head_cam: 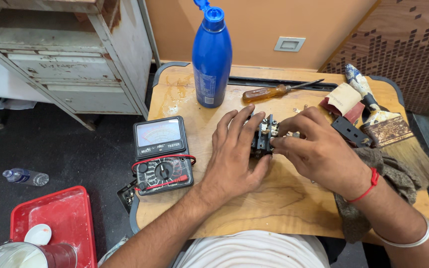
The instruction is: The person sands small metal components, wipes them with a cloth, and applies liquid from a blue bottle before reassembling them into an electrical terminal block.
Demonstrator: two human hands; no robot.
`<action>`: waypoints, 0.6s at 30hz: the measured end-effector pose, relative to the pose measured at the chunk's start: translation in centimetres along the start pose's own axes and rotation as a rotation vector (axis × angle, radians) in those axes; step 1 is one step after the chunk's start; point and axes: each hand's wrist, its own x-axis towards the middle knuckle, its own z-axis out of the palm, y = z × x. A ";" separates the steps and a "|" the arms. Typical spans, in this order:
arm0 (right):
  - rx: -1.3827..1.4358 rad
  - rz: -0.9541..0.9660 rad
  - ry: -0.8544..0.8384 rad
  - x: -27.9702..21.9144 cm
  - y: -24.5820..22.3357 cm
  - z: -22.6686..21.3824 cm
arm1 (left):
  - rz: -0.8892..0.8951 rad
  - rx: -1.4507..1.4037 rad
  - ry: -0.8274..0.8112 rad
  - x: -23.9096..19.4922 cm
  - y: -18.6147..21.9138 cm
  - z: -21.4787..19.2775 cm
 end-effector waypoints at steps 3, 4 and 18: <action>0.095 0.067 -0.016 -0.6 0.3 0.4 | 0.024 0.015 0.012 -0.1 -0.1 0.0; 0.116 0.078 -0.006 -0.8 0.3 0.4 | 0.023 0.008 0.011 -0.1 -0.2 0.0; 0.141 0.206 0.022 -1.2 0.4 1.0 | 0.009 0.007 0.027 0.0 0.2 0.4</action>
